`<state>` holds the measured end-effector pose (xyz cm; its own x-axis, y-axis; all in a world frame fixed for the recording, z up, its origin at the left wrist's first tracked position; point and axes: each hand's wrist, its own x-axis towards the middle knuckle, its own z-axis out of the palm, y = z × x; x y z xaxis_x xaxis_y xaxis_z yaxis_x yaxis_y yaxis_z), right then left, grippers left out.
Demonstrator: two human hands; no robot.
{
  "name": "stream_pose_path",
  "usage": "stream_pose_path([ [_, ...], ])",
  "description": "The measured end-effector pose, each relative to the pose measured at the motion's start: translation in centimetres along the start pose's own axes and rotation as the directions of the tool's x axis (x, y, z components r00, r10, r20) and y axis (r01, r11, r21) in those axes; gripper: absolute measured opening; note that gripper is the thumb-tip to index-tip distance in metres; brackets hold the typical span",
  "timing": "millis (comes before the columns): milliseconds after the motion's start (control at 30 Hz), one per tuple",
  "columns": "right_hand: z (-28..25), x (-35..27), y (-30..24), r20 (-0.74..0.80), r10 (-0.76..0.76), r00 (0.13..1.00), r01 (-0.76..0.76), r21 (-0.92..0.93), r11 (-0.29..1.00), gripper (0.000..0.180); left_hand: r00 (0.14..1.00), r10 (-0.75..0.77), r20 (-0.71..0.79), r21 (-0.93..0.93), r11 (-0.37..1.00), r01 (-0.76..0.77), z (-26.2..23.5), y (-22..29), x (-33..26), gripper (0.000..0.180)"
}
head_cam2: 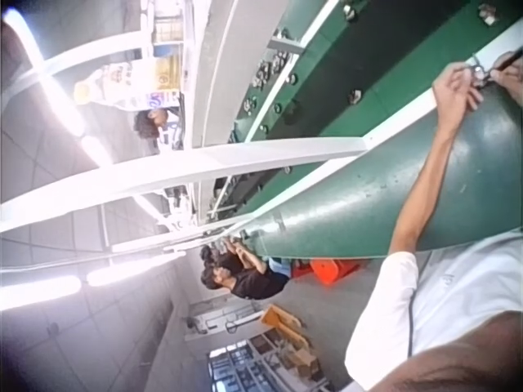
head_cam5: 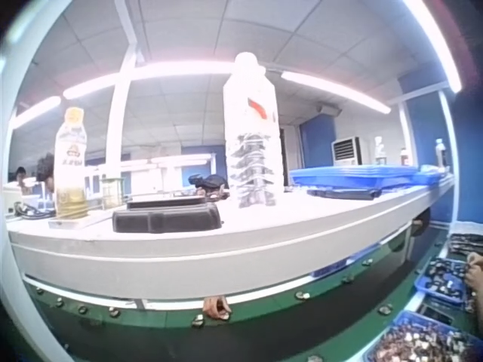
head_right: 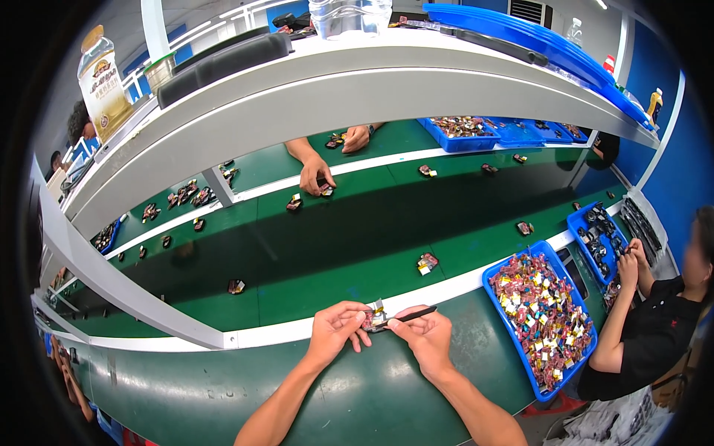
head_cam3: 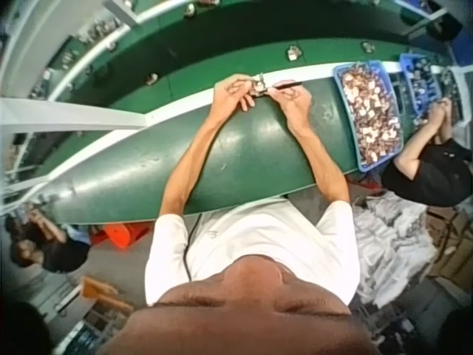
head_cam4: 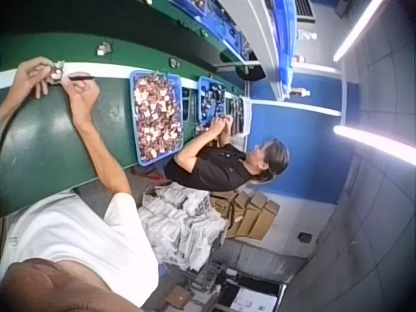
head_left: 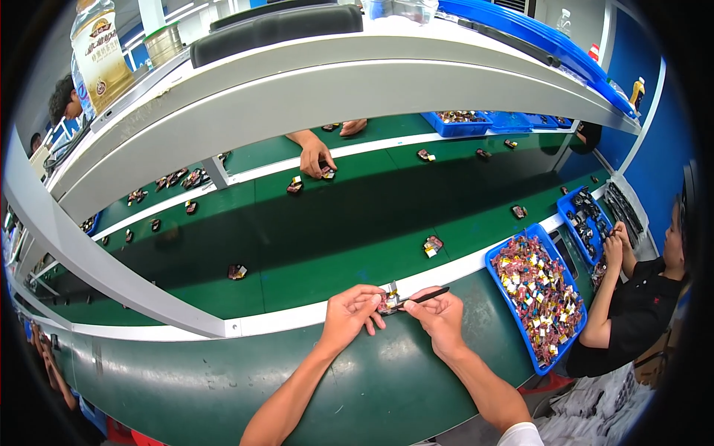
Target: Manually assemble small electronic or plastic components on a factory conveyor belt using a small pick-like tool.
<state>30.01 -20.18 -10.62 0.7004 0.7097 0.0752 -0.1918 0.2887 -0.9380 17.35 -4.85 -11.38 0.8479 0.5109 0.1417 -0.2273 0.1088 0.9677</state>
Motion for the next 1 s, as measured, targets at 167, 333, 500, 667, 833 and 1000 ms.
stream_pose_path([
  [167, 0.4, -0.2, 1.0, -0.009, -0.166, 0.986, 0.166, -0.011, 0.986, 0.017, 1.0, -0.012, 0.021, -0.006, 1.0, 0.012, -0.2, 0.1, 0.1, 0.024],
  [333, 0.3, -0.2, 1.8, 0.009, -0.292, 0.956, 0.29, -0.146, 0.946, 0.014, 0.999, -0.016, 0.03, -0.02, 1.0, 0.016, -0.3, 0.2, 0.0, 0.024],
  [500, 0.7, -0.2, 1.6, 0.0, -0.278, 0.961, 0.275, -0.133, 0.952, 0.014, 0.999, -0.01, 0.035, -0.038, 0.999, 0.011, -0.3, 0.2, -0.1, 0.023],
  [667, 0.4, -0.1, 1.9, 0.01, -0.246, 0.969, 0.245, -0.15, 0.958, 0.014, 1.0, -0.002, 0.03, -0.046, 0.999, 0.003, -0.4, 0.2, -0.1, 0.022],
  [833, 0.6, -0.1, 1.9, 0.01, -0.254, 0.967, 0.253, -0.146, 0.956, 0.014, 1.0, 0.005, 0.029, -0.054, 0.999, -0.003, -0.5, 0.1, -0.1, 0.022],
  [1000, 0.4, 0.1, 1.8, 0.02, -0.255, 0.967, 0.255, -0.151, 0.955, 0.015, 1.0, -0.023, 0.01, -0.031, 0.999, 0.023, -0.3, 0.2, -0.1, 0.021],
])
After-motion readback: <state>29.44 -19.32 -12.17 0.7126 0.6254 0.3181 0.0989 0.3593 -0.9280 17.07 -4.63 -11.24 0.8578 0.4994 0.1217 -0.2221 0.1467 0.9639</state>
